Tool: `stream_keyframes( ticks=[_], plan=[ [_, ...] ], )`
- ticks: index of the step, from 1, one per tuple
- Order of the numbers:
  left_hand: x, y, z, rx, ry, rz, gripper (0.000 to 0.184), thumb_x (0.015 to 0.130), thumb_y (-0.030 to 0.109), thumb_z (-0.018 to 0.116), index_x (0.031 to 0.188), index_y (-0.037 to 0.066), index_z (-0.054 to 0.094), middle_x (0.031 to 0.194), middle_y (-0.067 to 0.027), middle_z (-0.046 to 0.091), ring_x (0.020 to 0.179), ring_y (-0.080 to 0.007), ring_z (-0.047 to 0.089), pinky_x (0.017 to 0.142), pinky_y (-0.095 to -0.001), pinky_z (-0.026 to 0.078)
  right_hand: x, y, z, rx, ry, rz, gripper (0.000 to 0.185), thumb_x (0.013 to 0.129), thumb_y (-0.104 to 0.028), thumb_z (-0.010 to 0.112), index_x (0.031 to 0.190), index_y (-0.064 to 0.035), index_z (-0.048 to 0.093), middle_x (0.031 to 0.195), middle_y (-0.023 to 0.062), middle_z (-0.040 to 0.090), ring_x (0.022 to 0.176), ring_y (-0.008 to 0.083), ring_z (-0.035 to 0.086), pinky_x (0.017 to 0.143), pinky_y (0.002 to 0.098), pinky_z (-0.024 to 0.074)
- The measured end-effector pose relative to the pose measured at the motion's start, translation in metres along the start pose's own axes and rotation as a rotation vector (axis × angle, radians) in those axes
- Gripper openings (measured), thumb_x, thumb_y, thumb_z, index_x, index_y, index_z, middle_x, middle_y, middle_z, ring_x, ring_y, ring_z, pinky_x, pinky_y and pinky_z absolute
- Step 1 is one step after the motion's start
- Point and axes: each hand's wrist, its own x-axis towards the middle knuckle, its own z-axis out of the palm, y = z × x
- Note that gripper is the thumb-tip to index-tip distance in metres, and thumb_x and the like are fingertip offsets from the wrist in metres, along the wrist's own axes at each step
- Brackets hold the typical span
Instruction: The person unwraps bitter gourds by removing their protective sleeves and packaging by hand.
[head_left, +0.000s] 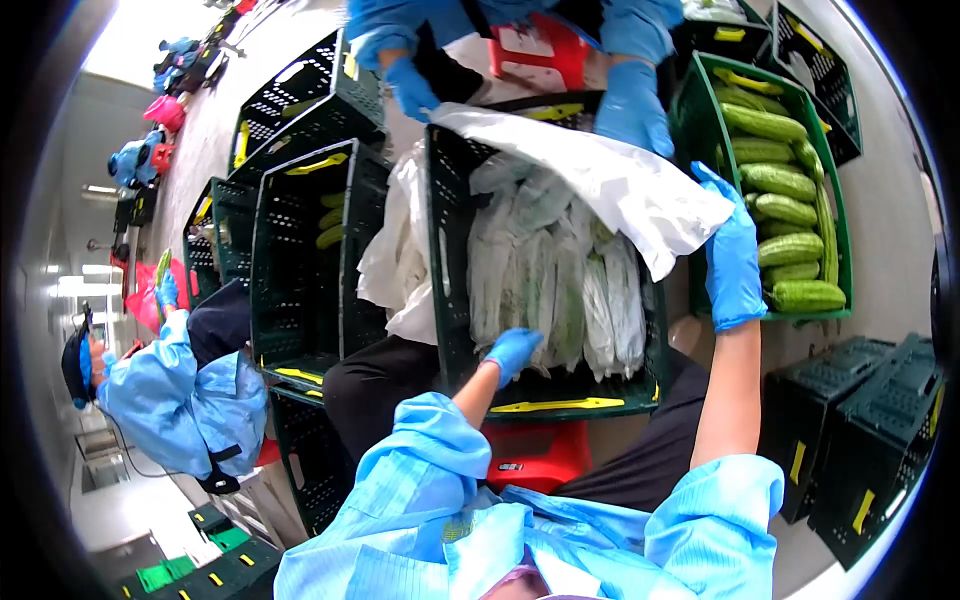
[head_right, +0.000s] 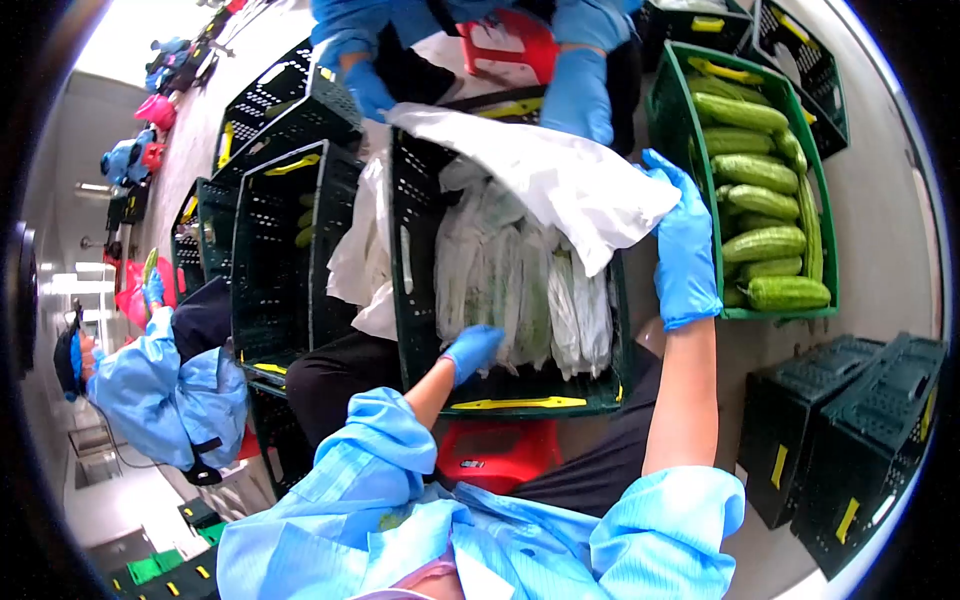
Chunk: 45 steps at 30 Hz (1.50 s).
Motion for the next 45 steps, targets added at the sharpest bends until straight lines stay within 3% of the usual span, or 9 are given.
stream_keyframes(
  ticks=[3, 9, 15, 16, 21, 26, 38, 42, 45],
  plan=[
    [-0.007, -0.031, 0.037, 0.412, 0.145, 0.11, 0.052, 0.084, 0.039, 0.06, 0.124, 0.006, 0.062, 0.132, -0.0195, 0.056, 0.123, -0.035, 0.053, 0.102, -0.0396, 0.042, 0.001, -0.003, -0.003, 0.212, 0.04, 0.094, 0.038, 0.1, -0.018, 0.048, 0.13, 0.003, 0.053, 0.118, 0.0168, 0.064, 0.109, 0.0218, 0.062, 0.095, 0.0337, 0.0497],
    [0.001, -0.016, 0.04, 0.437, 0.41, 0.01, 0.043, 0.081, 0.041, 0.065, 0.109, 0.009, 0.067, 0.112, -0.0207, 0.066, 0.104, -0.0391, 0.063, 0.088, -0.0435, 0.05, -0.009, -0.023, 0.002, 0.124, 0.064, 0.07, 0.037, 0.1, -0.023, 0.051, 0.13, -0.0019, 0.056, 0.119, 0.0155, 0.065, 0.107, 0.0195, 0.061, 0.091, 0.0315, 0.05],
    [0.052, -0.028, 0.027, 0.289, 0.457, 0.066, 0.065, 0.077, 0.043, 0.069, 0.124, 0.0, 0.056, 0.119, -0.0262, 0.062, 0.11, -0.0417, 0.06, 0.093, -0.045, 0.047, -0.012, -0.031, 0.012, 0.041, 0.09, 0.127, 0.032, 0.099, -0.027, 0.054, 0.125, -0.0105, 0.059, 0.106, 0.0042, 0.07, 0.082, 0.0093, 0.062, 0.075, 0.0254, 0.0494],
    [0.116, -0.084, 0.024, 0.427, 0.413, 0.262, 0.069, 0.079, 0.045, 0.067, 0.13, 0.001, 0.053, 0.125, -0.0262, 0.059, 0.116, -0.0406, 0.057, 0.096, -0.0428, 0.046, -0.011, -0.03, 0.013, 0.064, 0.078, 0.137, 0.031, 0.099, -0.027, 0.054, 0.124, -0.0099, 0.06, 0.106, 0.0038, 0.07, 0.082, 0.009, 0.062, 0.074, 0.0249, 0.0489],
    [0.095, -0.069, 0.037, 0.373, 0.455, 0.538, 0.067, 0.085, 0.046, 0.063, 0.135, 0.005, 0.049, 0.128, -0.0253, 0.057, 0.117, -0.0398, 0.057, 0.097, -0.0418, 0.046, -0.015, -0.029, 0.02, 0.086, 0.069, 0.132, 0.031, 0.098, -0.027, 0.056, 0.123, -0.0076, 0.06, 0.104, 0.0044, 0.07, 0.081, 0.0083, 0.06, 0.074, 0.0243, 0.0481],
    [0.064, -0.017, 0.035, 0.268, 0.547, 0.074, 0.084, 0.061, 0.042, 0.082, 0.127, -0.001, 0.053, 0.127, -0.0271, 0.057, 0.116, -0.0411, 0.057, 0.095, -0.0443, 0.048, -0.014, -0.026, 0.024, 0.108, 0.059, 0.128, 0.031, 0.098, -0.026, 0.056, 0.122, -0.0051, 0.06, 0.102, 0.0057, 0.07, 0.079, 0.008, 0.06, 0.071, 0.0231, 0.048],
    [0.049, -0.001, 0.021, 0.327, 0.505, 0.019, 0.063, 0.065, 0.033, 0.078, 0.111, -0.007, 0.06, 0.113, -0.0289, 0.063, 0.104, -0.0419, 0.063, 0.086, -0.0433, 0.051, -0.014, -0.032, 0.035, 0.083, 0.028, 0.17, 0.028, 0.099, -0.023, 0.053, 0.12, -0.0063, 0.062, 0.098, 0.0044, 0.07, 0.078, 0.0085, 0.06, 0.069, 0.0231, 0.0469],
    [0.032, 0.009, 0.007, 0.103, 0.318, 0.071, 0.045, 0.071, 0.034, 0.072, 0.09, -0.006, 0.069, 0.09, -0.0239, 0.07, 0.082, -0.0358, 0.069, 0.075, -0.0415, 0.052, -0.016, -0.034, 0.034, 0.131, 0.007, 0.154, 0.029, 0.1, -0.022, 0.052, 0.122, -0.0057, 0.062, 0.096, 0.0036, 0.07, 0.075, 0.007, 0.059, 0.067, 0.0212, 0.0457],
    [-0.01, 0.037, 0.001, -0.348, 0.059, 0.037, 0.039, 0.076, 0.034, 0.068, 0.094, -0.001, 0.067, 0.09, -0.0134, 0.067, 0.082, -0.0255, 0.065, 0.074, -0.0383, 0.051, -0.016, -0.033, 0.032, 0.095, -0.018, 0.166, 0.031, 0.1, -0.028, 0.051, 0.121, -0.0092, 0.063, 0.1, 0.0027, 0.071, 0.076, 0.0059, 0.059, 0.072, 0.0218, 0.0483]
  ],
)
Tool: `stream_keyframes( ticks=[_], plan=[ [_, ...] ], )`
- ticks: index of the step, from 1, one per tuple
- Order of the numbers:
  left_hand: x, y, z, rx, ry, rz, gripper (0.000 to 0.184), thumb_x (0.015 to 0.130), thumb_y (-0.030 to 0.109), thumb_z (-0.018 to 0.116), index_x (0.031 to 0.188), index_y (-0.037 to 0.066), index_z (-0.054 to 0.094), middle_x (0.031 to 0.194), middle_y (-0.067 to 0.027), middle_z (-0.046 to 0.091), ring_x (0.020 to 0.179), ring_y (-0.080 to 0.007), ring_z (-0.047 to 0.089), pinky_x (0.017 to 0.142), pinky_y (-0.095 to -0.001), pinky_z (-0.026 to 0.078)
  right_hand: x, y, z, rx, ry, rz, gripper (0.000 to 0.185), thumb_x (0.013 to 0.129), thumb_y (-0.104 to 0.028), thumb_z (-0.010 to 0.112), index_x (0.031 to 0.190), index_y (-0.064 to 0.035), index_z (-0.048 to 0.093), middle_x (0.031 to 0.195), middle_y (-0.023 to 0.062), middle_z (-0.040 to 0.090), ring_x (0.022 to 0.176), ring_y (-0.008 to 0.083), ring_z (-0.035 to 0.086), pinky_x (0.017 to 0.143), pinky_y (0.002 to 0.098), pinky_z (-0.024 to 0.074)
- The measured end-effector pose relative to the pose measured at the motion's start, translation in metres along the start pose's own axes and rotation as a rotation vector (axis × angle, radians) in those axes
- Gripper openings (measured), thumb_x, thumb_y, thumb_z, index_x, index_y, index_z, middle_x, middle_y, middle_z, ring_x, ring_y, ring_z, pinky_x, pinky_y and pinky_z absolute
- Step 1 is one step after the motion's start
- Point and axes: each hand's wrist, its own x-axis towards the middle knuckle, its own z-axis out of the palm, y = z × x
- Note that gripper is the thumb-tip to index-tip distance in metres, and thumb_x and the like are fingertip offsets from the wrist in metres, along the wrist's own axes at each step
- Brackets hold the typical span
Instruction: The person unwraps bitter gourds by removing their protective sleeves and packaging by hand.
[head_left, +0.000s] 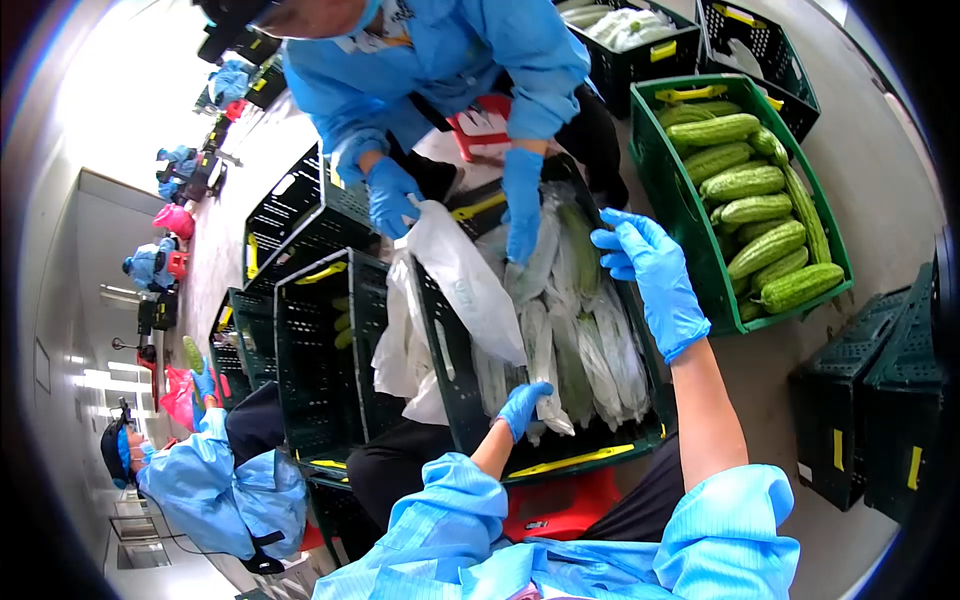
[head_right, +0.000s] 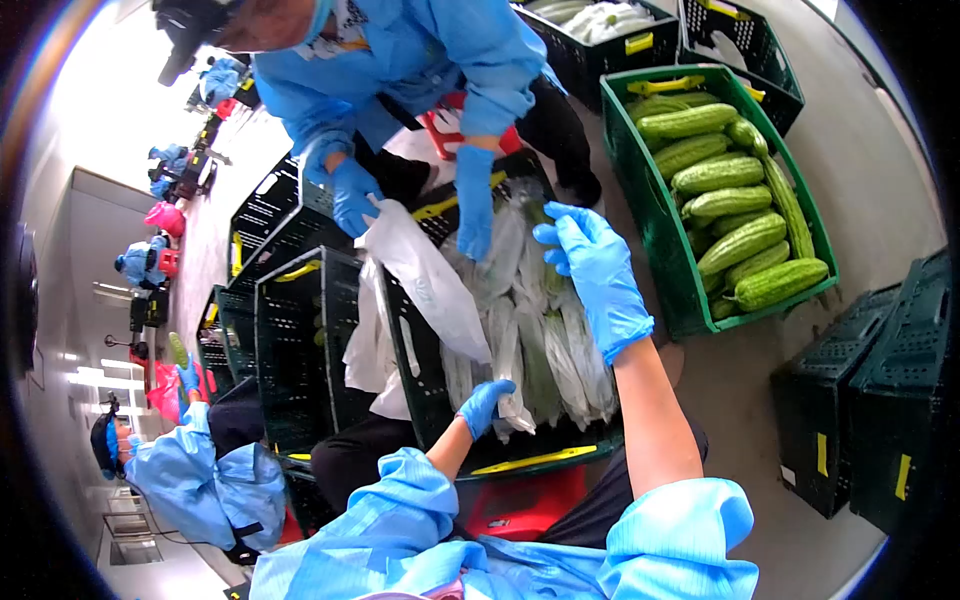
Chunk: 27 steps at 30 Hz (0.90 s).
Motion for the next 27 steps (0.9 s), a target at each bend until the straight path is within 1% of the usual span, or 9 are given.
stream_keyframes(
  ticks=[3, 8, 13, 17, 21, 23, 25, 26, 27],
  plan=[
    [-0.041, 0.026, -0.001, -0.42, -0.349, -0.157, 0.038, 0.085, 0.027, 0.059, 0.11, -0.001, 0.053, 0.096, -0.0184, 0.062, 0.088, -0.0353, 0.064, 0.082, -0.0468, 0.053, -0.003, 0.0, -0.001, 0.037, 0.005, 0.003, 0.028, 0.1, -0.024, 0.052, 0.119, -0.0069, 0.063, 0.096, 0.0039, 0.071, 0.072, 0.007, 0.059, 0.065, 0.0212, 0.046],
    [-0.1, 0.04, -0.027, -0.427, -0.57, -0.23, 0.049, 0.088, 0.024, 0.058, 0.124, -0.007, 0.044, 0.106, -0.026, 0.061, 0.097, -0.0393, 0.064, 0.092, -0.0518, 0.051, -0.01, -0.001, 0.002, 0.011, -0.035, -0.002, 0.028, 0.1, -0.025, 0.051, 0.119, -0.0082, 0.063, 0.097, 0.0036, 0.071, 0.074, 0.0075, 0.059, 0.066, 0.022, 0.0466],
    [-0.157, 0.048, -0.067, -0.307, -0.572, -0.209, 0.048, 0.088, 0.024, 0.061, 0.123, -0.005, 0.05, 0.106, -0.0176, 0.065, 0.095, -0.0298, 0.066, 0.091, -0.0412, 0.051, -0.011, 0.004, 0.007, -0.039, -0.058, -0.01, 0.029, 0.1, -0.026, 0.052, 0.119, -0.0079, 0.063, 0.098, 0.0044, 0.071, 0.076, 0.0087, 0.06, 0.068, 0.024, 0.0473],
    [-0.202, 0.075, -0.071, -0.031, -0.601, 0.075, 0.067, 0.079, 0.031, 0.071, 0.132, -0.003, 0.048, 0.116, -0.0098, 0.061, 0.106, -0.0186, 0.059, 0.097, -0.0324, 0.044, 0.008, 0.037, 0.008, -0.238, 0.002, -0.086, 0.032, 0.099, -0.027, 0.053, 0.12, -0.0037, 0.062, 0.103, 0.0077, 0.07, 0.088, 0.0154, 0.063, 0.08, 0.029, 0.0498],
    [-0.199, 0.106, -0.068, 0.217, -0.642, 0.306, 0.084, 0.071, 0.037, 0.079, 0.136, -0.002, 0.044, 0.122, -0.0085, 0.058, 0.111, -0.0173, 0.054, 0.101, -0.0316, 0.04, 0.011, 0.039, 0.007, -0.39, 0.213, -0.247, 0.039, 0.097, -0.031, 0.057, 0.121, -0.0004, 0.06, 0.11, 0.0109, 0.067, 0.1, 0.02, 0.063, 0.09, 0.0305, 0.0479],
    [-0.177, 0.112, -0.057, 0.22, -0.676, 0.403, 0.087, 0.068, 0.035, 0.082, 0.137, -0.001, 0.043, 0.123, -0.0077, 0.057, 0.112, -0.0167, 0.052, 0.102, -0.0321, 0.038, -0.001, 0.013, 0.008, -0.017, 0.113, 0.157, 0.05, 0.098, -0.046, 0.05, 0.13, -0.0077, 0.055, 0.12, 0.0074, 0.064, 0.106, 0.0191, 0.061, 0.092, 0.0328, 0.0476],
    [-0.165, 0.12, -0.034, 0.335, -0.645, 0.497, 0.073, 0.07, 0.031, 0.076, 0.128, -0.002, 0.046, 0.114, -0.0079, 0.058, 0.105, -0.0145, 0.053, 0.095, -0.0305, 0.043, 0.023, 0.041, 0.001, 0.459, -0.064, 0.21, 0.055, 0.096, -0.056, 0.048, 0.127, -0.011, 0.056, 0.117, 0.0068, 0.063, 0.102, 0.0238, 0.062, 0.092, 0.0401, 0.0501],
    [-0.168, 0.126, -0.023, 0.311, -0.658, 0.444, 0.069, 0.071, 0.026, 0.073, 0.128, -0.002, 0.046, 0.114, -0.0079, 0.058, 0.105, -0.0142, 0.052, 0.096, -0.03, 0.042, 0.02, 0.05, 0.003, 0.646, -0.1, 0.173, 0.066, 0.093, -0.062, 0.046, 0.133, -0.0098, 0.051, 0.119, 0.0127, 0.062, 0.105, 0.0258, 0.061, 0.092, 0.0427, 0.0501],
    [-0.161, 0.119, -0.016, 0.291, -0.672, 0.442, 0.069, 0.071, 0.025, 0.073, 0.128, -0.002, 0.046, 0.115, -0.008, 0.058, 0.105, -0.0142, 0.052, 0.096, -0.0299, 0.042, 0.014, 0.045, 0.006, 0.616, -0.108, 0.186, 0.068, 0.093, -0.063, 0.044, 0.134, -0.0095, 0.05, 0.119, 0.0148, 0.062, 0.105, 0.0263, 0.061, 0.093, 0.0424, 0.0499]
  ],
)
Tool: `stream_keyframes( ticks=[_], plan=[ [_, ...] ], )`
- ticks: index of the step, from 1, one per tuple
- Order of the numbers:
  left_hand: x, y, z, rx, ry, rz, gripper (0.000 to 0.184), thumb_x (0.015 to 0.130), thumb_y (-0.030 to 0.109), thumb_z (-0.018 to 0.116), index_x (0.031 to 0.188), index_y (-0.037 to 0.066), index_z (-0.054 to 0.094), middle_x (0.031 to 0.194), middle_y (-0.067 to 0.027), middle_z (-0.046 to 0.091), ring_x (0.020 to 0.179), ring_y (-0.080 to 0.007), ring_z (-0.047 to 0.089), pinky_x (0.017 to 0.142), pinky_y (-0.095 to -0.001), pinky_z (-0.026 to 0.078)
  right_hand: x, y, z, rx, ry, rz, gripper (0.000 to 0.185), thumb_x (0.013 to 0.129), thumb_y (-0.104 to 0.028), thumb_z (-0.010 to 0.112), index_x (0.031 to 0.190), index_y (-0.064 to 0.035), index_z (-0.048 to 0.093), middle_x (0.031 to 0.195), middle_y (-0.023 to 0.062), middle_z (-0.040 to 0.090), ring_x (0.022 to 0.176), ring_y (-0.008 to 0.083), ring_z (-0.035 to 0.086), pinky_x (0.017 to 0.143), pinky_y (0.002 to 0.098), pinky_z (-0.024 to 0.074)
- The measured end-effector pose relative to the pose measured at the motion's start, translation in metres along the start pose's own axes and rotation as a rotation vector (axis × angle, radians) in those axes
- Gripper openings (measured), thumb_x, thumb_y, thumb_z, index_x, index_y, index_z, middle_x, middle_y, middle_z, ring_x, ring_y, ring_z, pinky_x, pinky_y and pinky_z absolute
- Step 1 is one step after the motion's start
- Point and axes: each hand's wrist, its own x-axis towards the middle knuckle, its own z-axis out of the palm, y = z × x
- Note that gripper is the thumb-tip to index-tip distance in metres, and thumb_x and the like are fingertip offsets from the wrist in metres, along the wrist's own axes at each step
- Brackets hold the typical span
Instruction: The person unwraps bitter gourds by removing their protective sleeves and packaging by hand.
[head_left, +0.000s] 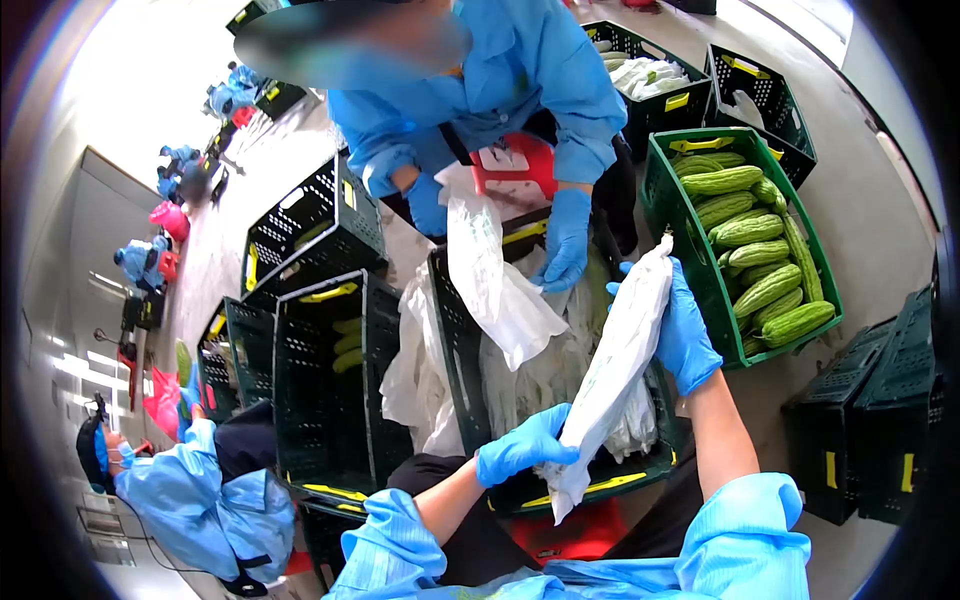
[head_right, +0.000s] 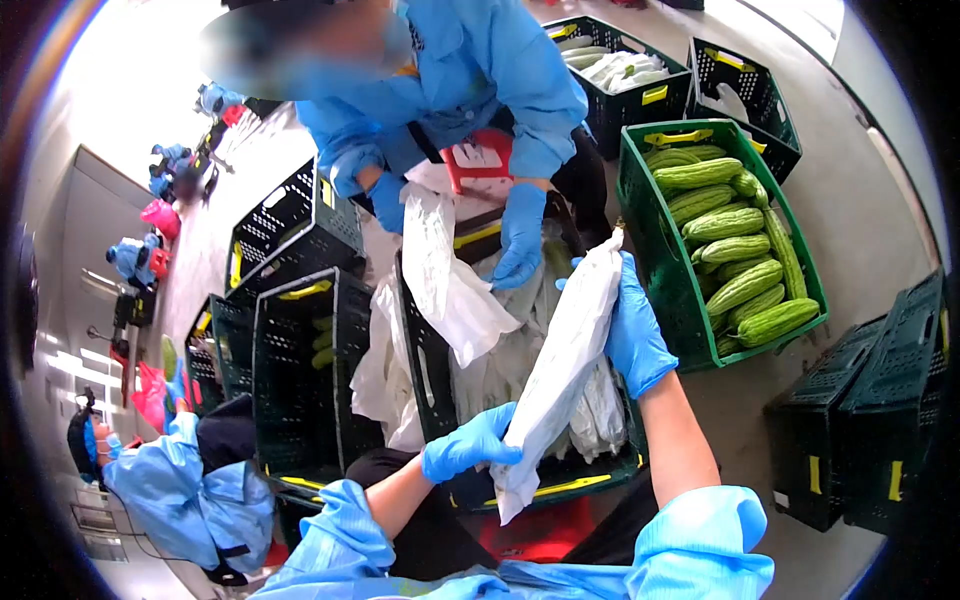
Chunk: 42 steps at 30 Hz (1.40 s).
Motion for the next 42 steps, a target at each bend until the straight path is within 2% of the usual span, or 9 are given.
stream_keyframes(
  ticks=[7, 10, 13, 14, 19, 27, 38, 39, 42],
  plan=[
    [0.023, 0.009, 0.004, 0.016, 0.0, -0.13, 0.071, 0.076, 0.029, 0.071, 0.132, -0.003, 0.043, 0.118, -0.0116, 0.058, 0.105, -0.0167, 0.055, 0.093, -0.0289, 0.044, 0.0, -0.002, 0.026, -0.024, -0.034, 0.019, 0.076, 0.092, -0.067, 0.042, 0.141, -0.009, 0.043, 0.116, 0.0219, 0.062, 0.088, 0.0237, 0.064, 0.079, 0.0388, 0.0543],
    [0.024, 0.025, 0.012, 0.042, 0.018, -0.203, 0.077, 0.076, 0.038, 0.073, 0.134, -0.003, 0.042, 0.118, -0.0121, 0.059, 0.105, -0.0172, 0.056, 0.09, -0.0293, 0.046, -0.015, 0.0, 0.044, 0.001, 0.057, -0.035, 0.071, 0.093, -0.063, 0.047, 0.135, -0.0067, 0.049, 0.118, 0.0104, 0.062, 0.105, 0.0229, 0.062, 0.09, 0.0373, 0.0514],
    [0.038, 0.001, 0.012, -0.033, 0.082, -0.111, 0.086, 0.077, 0.046, 0.074, 0.138, -0.002, 0.039, 0.119, -0.0122, 0.059, 0.105, -0.0168, 0.056, 0.089, -0.0295, 0.046, -0.012, 0.007, 0.031, -0.017, -0.011, -0.011, 0.066, 0.092, -0.061, 0.05, 0.129, -0.0066, 0.054, 0.109, 0.011, 0.066, 0.096, 0.0212, 0.065, 0.085, 0.0359, 0.0536],
    [0.044, -0.015, 0.011, -0.033, 0.11, -0.058, 0.086, 0.077, 0.047, 0.074, 0.138, -0.002, 0.038, 0.119, -0.0121, 0.059, 0.105, -0.0167, 0.056, 0.089, -0.0295, 0.046, -0.015, 0.009, 0.029, -0.055, -0.028, -0.004, 0.069, 0.093, -0.063, 0.047, 0.134, -0.0077, 0.048, 0.128, 0.0107, 0.057, 0.106, 0.0252, 0.061, 0.09, 0.0388, 0.0519],
    [0.049, 0.001, 0.017, -0.237, 0.207, 0.039, 0.076, 0.08, 0.022, 0.078, 0.141, 0.0, 0.038, 0.13, -0.0077, 0.053, 0.118, -0.0165, 0.05, 0.103, -0.0332, 0.039, -0.023, 0.028, 0.032, 0.02, -0.047, 0.033, 0.058, 0.093, -0.054, 0.054, 0.123, -0.0038, 0.057, 0.103, 0.0123, 0.068, 0.089, 0.0211, 0.066, 0.081, 0.0335, 0.0548],
    [0.052, 0.005, 0.011, -0.187, 0.322, 0.149, 0.056, 0.078, 0.019, 0.078, 0.127, 0.002, 0.056, 0.118, -0.0048, 0.061, 0.107, -0.0158, 0.057, 0.097, -0.0322, 0.043, -0.032, 0.038, 0.046, -0.08, -0.159, 0.226, 0.06, 0.098, -0.051, 0.045, 0.129, 0.0001, 0.053, 0.112, 0.0105, 0.065, 0.098, 0.0178, 0.064, 0.087, 0.0313, 0.0522],
    [0.048, 0.018, 0.002, 0.097, 0.753, 0.137, 0.063, 0.072, 0.026, 0.084, 0.118, -0.003, 0.053, 0.11, -0.0131, 0.065, 0.098, -0.0195, 0.062, 0.087, -0.0321, 0.05, 0.006, 0.051, 0.022, -0.402, -0.069, -0.161, 0.045, 0.101, -0.04, 0.048, 0.121, -0.0025, 0.062, 0.114, 0.0075, 0.066, 0.104, 0.0171, 0.061, 0.097, 0.0317, 0.0469],
    [0.046, 0.015, -0.001, 0.159, 0.783, 0.124, 0.064, 0.071, 0.027, 0.084, 0.118, -0.004, 0.053, 0.109, -0.0137, 0.065, 0.098, -0.0198, 0.063, 0.087, -0.0323, 0.05, -0.011, 0.033, 0.051, -0.498, -0.059, -0.178, 0.034, 0.099, -0.029, 0.056, 0.119, -0.0034, 0.064, 0.112, 0.0068, 0.067, 0.103, 0.0144, 0.061, 0.096, 0.0298, 0.0468],
    [0.042, 0.015, -0.006, 0.293, 0.854, 0.1, 0.066, 0.07, 0.031, 0.085, 0.118, -0.003, 0.054, 0.109, -0.0152, 0.066, 0.099, -0.0218, 0.064, 0.087, -0.0338, 0.05, -0.006, 0.038, 0.05, -0.629, -0.074, -0.235, 0.029, 0.095, -0.024, 0.064, 0.116, -0.0039, 0.066, 0.103, 0.0002, 0.067, 0.097, 0.0067, 0.056, 0.086, 0.0247, 0.0475]
  ],
)
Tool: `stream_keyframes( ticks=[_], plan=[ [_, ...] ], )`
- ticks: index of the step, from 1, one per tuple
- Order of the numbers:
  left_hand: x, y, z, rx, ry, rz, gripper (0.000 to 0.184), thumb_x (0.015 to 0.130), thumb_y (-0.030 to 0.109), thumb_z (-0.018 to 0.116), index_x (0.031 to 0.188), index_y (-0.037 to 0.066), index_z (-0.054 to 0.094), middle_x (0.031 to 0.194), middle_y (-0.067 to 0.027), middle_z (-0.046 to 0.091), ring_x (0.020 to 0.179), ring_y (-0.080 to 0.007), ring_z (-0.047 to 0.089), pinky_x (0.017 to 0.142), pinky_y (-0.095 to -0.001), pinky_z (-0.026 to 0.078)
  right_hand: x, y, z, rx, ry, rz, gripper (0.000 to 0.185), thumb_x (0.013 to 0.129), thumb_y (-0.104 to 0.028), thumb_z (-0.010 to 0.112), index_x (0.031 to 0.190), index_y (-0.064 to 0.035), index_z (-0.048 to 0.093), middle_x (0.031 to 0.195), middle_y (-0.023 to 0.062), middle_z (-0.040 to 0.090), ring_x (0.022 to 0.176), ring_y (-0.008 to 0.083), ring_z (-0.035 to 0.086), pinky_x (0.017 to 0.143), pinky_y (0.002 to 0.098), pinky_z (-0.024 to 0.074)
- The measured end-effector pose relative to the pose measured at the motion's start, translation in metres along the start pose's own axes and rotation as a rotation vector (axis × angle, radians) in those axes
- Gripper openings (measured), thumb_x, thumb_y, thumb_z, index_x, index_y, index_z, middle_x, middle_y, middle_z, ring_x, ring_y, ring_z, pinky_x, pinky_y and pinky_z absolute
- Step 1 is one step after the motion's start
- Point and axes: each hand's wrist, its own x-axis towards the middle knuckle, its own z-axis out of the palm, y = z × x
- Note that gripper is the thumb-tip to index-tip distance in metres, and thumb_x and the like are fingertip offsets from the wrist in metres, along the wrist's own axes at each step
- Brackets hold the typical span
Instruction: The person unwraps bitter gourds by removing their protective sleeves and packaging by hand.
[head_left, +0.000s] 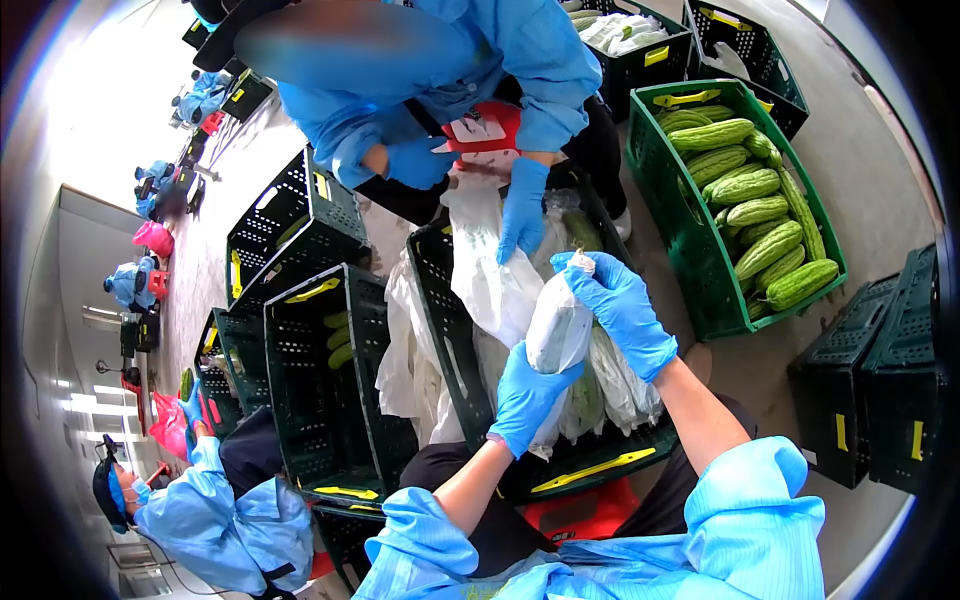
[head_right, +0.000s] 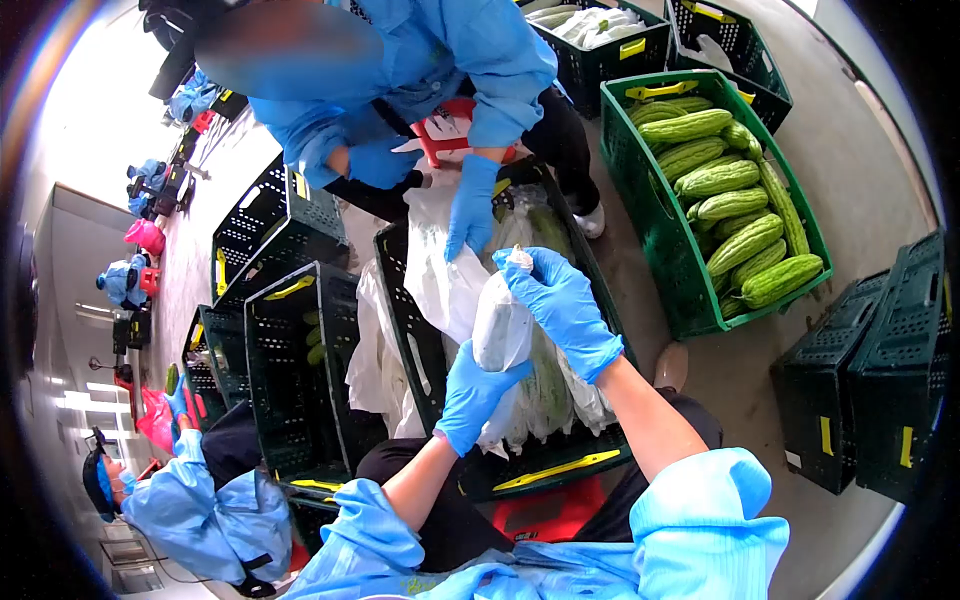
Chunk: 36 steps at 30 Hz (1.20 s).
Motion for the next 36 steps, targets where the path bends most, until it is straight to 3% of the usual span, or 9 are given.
stream_keyframes(
  ticks=[4, 7, 10, 11, 15, 18, 23, 30, 36],
  plan=[
    [0.001, -0.008, -0.01, 0.08, 0.033, 0.03, 0.064, 0.071, 0.032, 0.084, 0.118, 0.0, 0.056, 0.111, -0.015, 0.066, 0.101, -0.0235, 0.064, 0.088, -0.0348, 0.05, 0.004, -0.001, -0.001, -0.097, 0.009, -0.063, 0.035, 0.093, -0.016, 0.064, 0.127, -0.0071, 0.06, 0.111, 0.0021, 0.065, 0.095, 0.0071, 0.056, 0.083, 0.0241, 0.0487],
    [0.003, -0.018, -0.016, 0.098, 0.05, 0.133, 0.068, 0.068, 0.032, 0.086, 0.119, -0.001, 0.055, 0.109, -0.0155, 0.065, 0.1, -0.0249, 0.064, 0.088, -0.0352, 0.05, -0.001, -0.015, -0.003, -0.458, 0.169, -0.205, 0.04, 0.092, -0.009, 0.064, 0.132, -0.0119, 0.058, 0.113, 0.0035, 0.064, 0.095, 0.0094, 0.058, 0.083, 0.0255, 0.0494],
    [0.0, -0.015, -0.023, 0.338, 0.077, 0.213, 0.069, 0.067, 0.033, 0.086, 0.12, 0.0, 0.057, 0.106, -0.0162, 0.065, 0.099, -0.0276, 0.063, 0.088, -0.0366, 0.05, 0.013, -0.003, -0.017, -0.35, 0.212, -0.311, 0.043, 0.091, -0.006, 0.063, 0.132, -0.014, 0.057, 0.109, 0.0053, 0.065, 0.093, 0.0115, 0.06, 0.083, 0.0276, 0.0504],
    [-0.001, -0.015, -0.023, 0.332, 0.112, 0.231, 0.07, 0.065, 0.033, 0.086, 0.121, 0.001, 0.058, 0.105, -0.0169, 0.065, 0.099, -0.0302, 0.063, 0.087, -0.0381, 0.05, 0.014, -0.001, -0.024, -0.373, 0.197, -0.303, 0.038, 0.095, -0.006, 0.059, 0.133, -0.0057, 0.055, 0.116, 0.0046, 0.065, 0.103, 0.0111, 0.061, 0.092, 0.0254, 0.0478],
    [-0.001, -0.021, -0.023, 0.521, 0.185, 0.32, 0.068, 0.065, 0.035, 0.085, 0.119, 0.004, 0.06, 0.097, -0.0174, 0.065, 0.091, -0.0343, 0.063, 0.079, -0.0432, 0.051, 0.006, -0.022, -0.023, -0.403, 0.131, -0.173, 0.026, 0.095, -0.019, 0.062, 0.114, -0.0019, 0.066, 0.108, 0.0069, 0.067, 0.099, 0.013, 0.063, 0.087, 0.0277, 0.0497],
    [0.003, -0.024, -0.024, 0.54, 0.216, 0.37, 0.068, 0.065, 0.035, 0.085, 0.119, 0.004, 0.06, 0.096, -0.0177, 0.064, 0.09, -0.0341, 0.063, 0.078, -0.0435, 0.051, 0.0, -0.031, -0.019, -0.356, 0.065, 0.082, 0.029, 0.093, -0.023, 0.065, 0.112, -0.0014, 0.066, 0.108, 0.01, 0.068, 0.098, 0.0151, 0.064, 0.084, 0.0288, 0.0507],
    [0.003, -0.014, -0.028, 0.62, 0.221, 0.3, 0.07, 0.064, 0.035, 0.085, 0.121, 0.005, 0.059, 0.099, -0.0171, 0.064, 0.094, -0.0332, 0.062, 0.082, -0.0423, 0.05, 0.0, -0.007, -0.025, -0.807, 0.049, -0.042, 0.059, 0.083, -0.053, 0.066, 0.114, -0.002, 0.064, 0.101, 0.0193, 0.069, 0.097, 0.0368, 0.066, 0.087, 0.0434, 0.0499],
    [0.008, -0.017, -0.03, 0.793, 0.284, 0.456, 0.069, 0.063, 0.03, 0.085, 0.121, 0.006, 0.058, 0.092, -0.0168, 0.063, 0.085, -0.0347, 0.061, 0.074, -0.0452, 0.049, 0.007, -0.016, -0.03, -0.911, -0.101, 0.356, 0.054, 0.09, -0.051, 0.055, 0.107, -0.001, 0.065, 0.094, 0.0213, 0.069, 0.092, 0.038, 0.066, 0.084, 0.0436, 0.0501],
    [0.011, -0.015, -0.032, 0.552, 0.201, 0.323, 0.068, 0.063, 0.027, 0.086, 0.121, 0.008, 0.059, 0.099, -0.0169, 0.064, 0.092, -0.034, 0.062, 0.08, -0.0429, 0.049, 0.003, -0.008, -0.03, -0.508, -0.099, 0.169, 0.039, 0.098, -0.033, 0.053, 0.117, -0.0009, 0.063, 0.096, 0.0135, 0.07, 0.078, 0.0209, 0.066, 0.073, 0.0339, 0.0537]
  ],
)
